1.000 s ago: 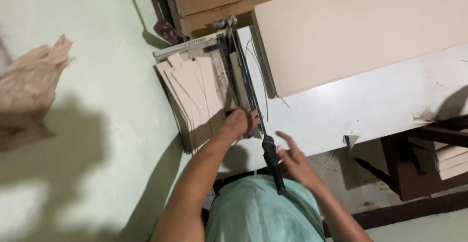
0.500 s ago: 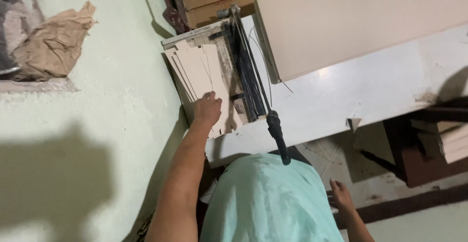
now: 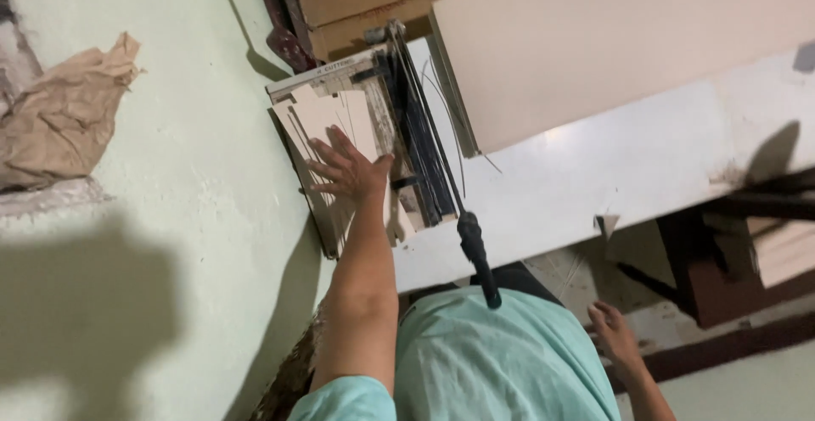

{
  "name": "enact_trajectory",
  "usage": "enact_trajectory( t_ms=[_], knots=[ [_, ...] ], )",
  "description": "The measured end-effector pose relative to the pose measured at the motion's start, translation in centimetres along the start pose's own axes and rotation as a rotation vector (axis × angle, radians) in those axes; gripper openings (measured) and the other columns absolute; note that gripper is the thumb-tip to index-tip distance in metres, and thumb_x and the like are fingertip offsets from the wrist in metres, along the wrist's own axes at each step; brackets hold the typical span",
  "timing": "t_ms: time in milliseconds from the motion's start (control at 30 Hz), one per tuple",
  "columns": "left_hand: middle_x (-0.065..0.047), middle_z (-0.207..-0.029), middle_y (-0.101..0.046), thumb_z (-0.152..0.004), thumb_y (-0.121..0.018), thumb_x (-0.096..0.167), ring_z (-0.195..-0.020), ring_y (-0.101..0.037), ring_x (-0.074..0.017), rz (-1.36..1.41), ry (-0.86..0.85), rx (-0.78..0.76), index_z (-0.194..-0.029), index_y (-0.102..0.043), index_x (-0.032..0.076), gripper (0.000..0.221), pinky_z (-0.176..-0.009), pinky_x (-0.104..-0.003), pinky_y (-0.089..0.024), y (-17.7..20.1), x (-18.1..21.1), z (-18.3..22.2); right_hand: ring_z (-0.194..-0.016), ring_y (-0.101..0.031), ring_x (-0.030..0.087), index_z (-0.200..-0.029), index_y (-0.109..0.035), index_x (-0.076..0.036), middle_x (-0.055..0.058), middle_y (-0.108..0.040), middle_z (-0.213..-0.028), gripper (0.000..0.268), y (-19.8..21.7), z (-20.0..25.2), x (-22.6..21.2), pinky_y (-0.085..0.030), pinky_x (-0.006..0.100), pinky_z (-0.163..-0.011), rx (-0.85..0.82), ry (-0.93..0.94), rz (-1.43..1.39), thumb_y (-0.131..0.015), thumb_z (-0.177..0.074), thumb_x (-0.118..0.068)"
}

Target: Using a manual paper cutter to cut cardboard sheets into smaller strips.

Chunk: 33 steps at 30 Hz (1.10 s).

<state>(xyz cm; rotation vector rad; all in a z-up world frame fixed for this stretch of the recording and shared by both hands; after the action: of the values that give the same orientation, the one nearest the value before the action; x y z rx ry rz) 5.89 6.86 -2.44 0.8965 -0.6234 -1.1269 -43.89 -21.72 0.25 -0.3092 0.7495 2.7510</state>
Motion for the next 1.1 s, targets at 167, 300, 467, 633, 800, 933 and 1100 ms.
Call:
enact_trajectory(
  t_ms=[167, 300, 467, 633, 800, 933, 1100],
  knots=[
    [-0.017, -0.163, 0.029, -0.073, -0.077, 0.073, -0.149, 0.017, -0.0527, -0.142, 0.017, -0.014, -0.16, 0.019, 0.026, 0.138, -0.11, -0.082, -0.003, -1.9, -0.6, -1.5, -0.092, -0.068, 0.049, -0.151, -0.049, -0.005, 0.037, -0.07, -0.111, 0.059, 4.2, -3.0, -0.7, -0.052, 0.054, -0.083, 0.013, -0.175, -0.023, -0.055, -0.104, -0.041],
    [-0.016, -0.166, 0.012, -0.085, -0.073, 0.064, -0.149, -0.003, -0.0523, -0.17, -0.063, 0.137, -0.163, 0.006, 0.022, 0.119, -0.11, -0.077, -0.021, -1.2, -2.3, -3.0, -0.09, -0.067, 0.045, -0.153, -0.047, -0.005, 0.035, -0.068, -0.113, 0.06, 5.4, -4.6, -4.3, -0.052, 0.051, -0.081, -0.012, -0.143, 0.003, -0.054, -0.104, -0.041],
    [-0.006, -0.171, -0.006, -0.093, -0.06, 0.038, -0.154, -0.008, -0.0453, 0.165, -0.063, 0.214, -0.163, 0.0, 0.018, 0.094, -0.114, -0.075, -0.012, -1.4, -4.4, -3.1, -0.086, -0.073, 0.041, -0.148, -0.056, -0.005, 0.03, -0.074, -0.107, 0.056, 5.4, -6.1, -8.3, -0.058, 0.049, -0.076, -0.029, 0.015, 0.121, -0.057, -0.103, -0.037],
    [-0.011, -0.156, -0.039, -0.091, -0.067, 0.035, -0.141, -0.037, -0.04, 0.409, -0.089, 0.437, -0.149, -0.04, 0.013, 0.068, -0.105, -0.059, -0.037, -1.9, -5.9, -3.1, -0.089, -0.07, 0.042, -0.148, -0.053, -0.002, 0.032, -0.071, -0.105, 0.058, 5.5, -5.4, -12.6, -0.057, 0.05, -0.077, -0.081, 0.021, 0.045, -0.057, -0.102, -0.036],
    [-0.012, -0.166, -0.008, -0.082, -0.078, 0.052, -0.146, -0.023, -0.043, 0.5, 0.12, 0.214, -0.157, -0.03, 0.017, 0.096, -0.11, -0.066, -0.031, 1.2, -5.5, -2.3, -0.085, -0.069, 0.037, -0.144, -0.057, -0.001, 0.029, -0.071, -0.1, 0.053, 5.5, -7.5, -11.6, -0.055, 0.046, -0.075, -0.083, 0.069, 0.03, -0.059, -0.103, -0.034],
    [-0.012, -0.14, -0.045, -0.081, -0.073, 0.052, -0.128, -0.048, -0.0364, 0.555, 0.104, 0.215, -0.131, -0.042, 0.014, 0.07, -0.096, -0.062, -0.043, 0.5, -6.0, -2.5, -0.091, -0.068, 0.043, -0.149, -0.052, -0.001, 0.033, -0.069, -0.107, 0.057, 4.9, -6.8, -11.4, -0.055, 0.051, -0.078, -0.093, 0.036, 0.023, -0.057, -0.102, -0.034],
    [-0.018, -0.167, -0.01, -0.087, -0.075, 0.048, -0.15, -0.021, -0.0414, 0.295, 0.116, 0.06, -0.156, -0.018, 0.015, 0.096, -0.114, -0.065, -0.027, 0.0, -5.8, -1.9, -0.089, -0.068, 0.042, -0.148, -0.053, -0.003, 0.033, -0.07, -0.107, 0.054, 3.7, -6.5, -11.0, -0.054, 0.049, -0.074, -0.07, -0.009, 0.064, -0.058, -0.104, -0.033]
  ],
)
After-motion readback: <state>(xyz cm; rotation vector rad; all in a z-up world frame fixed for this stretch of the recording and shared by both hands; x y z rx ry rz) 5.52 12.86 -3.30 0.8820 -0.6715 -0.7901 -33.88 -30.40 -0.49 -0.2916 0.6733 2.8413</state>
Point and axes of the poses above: each hand's wrist, its own z-axis away from the middle knuckle, its own y-axis out of the back of the hand, x = y × z, the point moved 4 cm from there along -z, towards the middle knuckle
